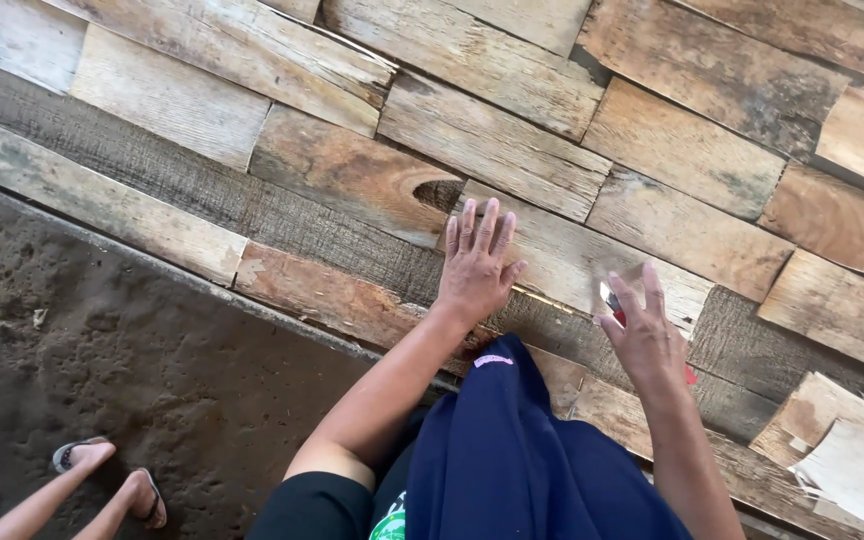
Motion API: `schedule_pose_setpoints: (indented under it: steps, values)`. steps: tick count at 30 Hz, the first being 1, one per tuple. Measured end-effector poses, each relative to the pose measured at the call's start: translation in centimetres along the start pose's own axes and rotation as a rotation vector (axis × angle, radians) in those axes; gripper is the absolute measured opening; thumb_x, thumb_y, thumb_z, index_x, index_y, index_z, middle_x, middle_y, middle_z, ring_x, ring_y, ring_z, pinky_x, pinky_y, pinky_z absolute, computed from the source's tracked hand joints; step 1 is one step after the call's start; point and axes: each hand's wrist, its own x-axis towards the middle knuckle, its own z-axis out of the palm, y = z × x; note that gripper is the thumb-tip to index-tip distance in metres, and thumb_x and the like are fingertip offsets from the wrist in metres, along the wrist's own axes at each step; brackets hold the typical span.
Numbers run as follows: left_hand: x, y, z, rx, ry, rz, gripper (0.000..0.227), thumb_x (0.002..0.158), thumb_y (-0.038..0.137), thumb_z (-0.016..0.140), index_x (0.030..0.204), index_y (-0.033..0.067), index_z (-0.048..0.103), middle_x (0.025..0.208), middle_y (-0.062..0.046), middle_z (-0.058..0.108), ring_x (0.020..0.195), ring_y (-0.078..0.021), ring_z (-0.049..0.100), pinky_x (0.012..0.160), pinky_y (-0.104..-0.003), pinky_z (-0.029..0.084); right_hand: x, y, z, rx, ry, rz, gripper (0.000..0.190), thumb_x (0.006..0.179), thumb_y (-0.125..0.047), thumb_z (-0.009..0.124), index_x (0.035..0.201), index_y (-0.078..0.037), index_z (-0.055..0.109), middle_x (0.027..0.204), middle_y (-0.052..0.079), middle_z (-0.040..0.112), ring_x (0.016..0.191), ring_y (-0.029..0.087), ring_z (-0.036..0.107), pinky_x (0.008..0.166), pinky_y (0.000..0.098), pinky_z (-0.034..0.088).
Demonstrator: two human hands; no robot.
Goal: The person arranges wooden planks on a flat surface, using a red utility knife to scrape or trim edges. They repeatedly pick up, position, and adjust the planks to fit together, occasionally flipping them over to inspect or align them.
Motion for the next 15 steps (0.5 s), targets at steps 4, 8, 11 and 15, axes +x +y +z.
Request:
schedule_pose_setpoints:
  steps: [4,8,11,15]
  values:
    - [0.7,-1.9,-3.6,-0.003,0.032,-0.039,0.068,0.106,0.057,0.029,0.162,0.0197,0.027,0.172,-0.012,0.007,0.157,-0.0397,-0.002,0.125,-0.059,0.000,0.1,0.0,0.1,0.003,0.001,0.001,0.063,0.094,-0.041,0.065,0.154,-0.036,0.045,0.171,0.006,0.021,0.105,0.049,0.070,0.090,0.0602,0.058]
    - [1.6,-5.6,-5.2,0.033,-0.012,-0.295,0.068,0.108,0.051,0.034,0.166,0.0210,0.013,0.172,-0.013,0.000,0.155,-0.0411,-0.009,0.123,-0.063,-0.004,-0.1,-0.2,-0.6,0.013,-0.004,0.003,0.062,0.094,-0.042,0.064,0.153,-0.034,0.046,0.171,0.007,0.021,0.105,0.052,0.069,0.091,0.0616,0.058]
    - [2.2,-7.5,-5.7,0.016,-0.030,-0.312,0.071,0.107,0.058,0.033,0.166,0.0234,0.013,0.173,-0.011,-0.001,0.155,-0.0417,-0.010,0.123,-0.063,-0.004,0.1,-0.4,-0.6,0.019,-0.009,0.010,0.063,0.095,-0.042,0.063,0.154,-0.034,0.045,0.171,0.006,0.020,0.105,0.052,0.070,0.091,0.0611,0.058]
    - [2.6,-8.5,-5.0,0.035,-0.002,-0.221,0.071,0.107,0.060,0.033,0.166,0.0229,0.017,0.173,-0.013,0.004,0.156,-0.0449,-0.006,0.123,-0.064,0.000,0.3,-0.7,-0.7,0.021,-0.017,0.024,0.062,0.095,-0.041,0.064,0.153,-0.035,0.045,0.170,0.005,0.021,0.106,0.052,0.069,0.091,0.0616,0.058]
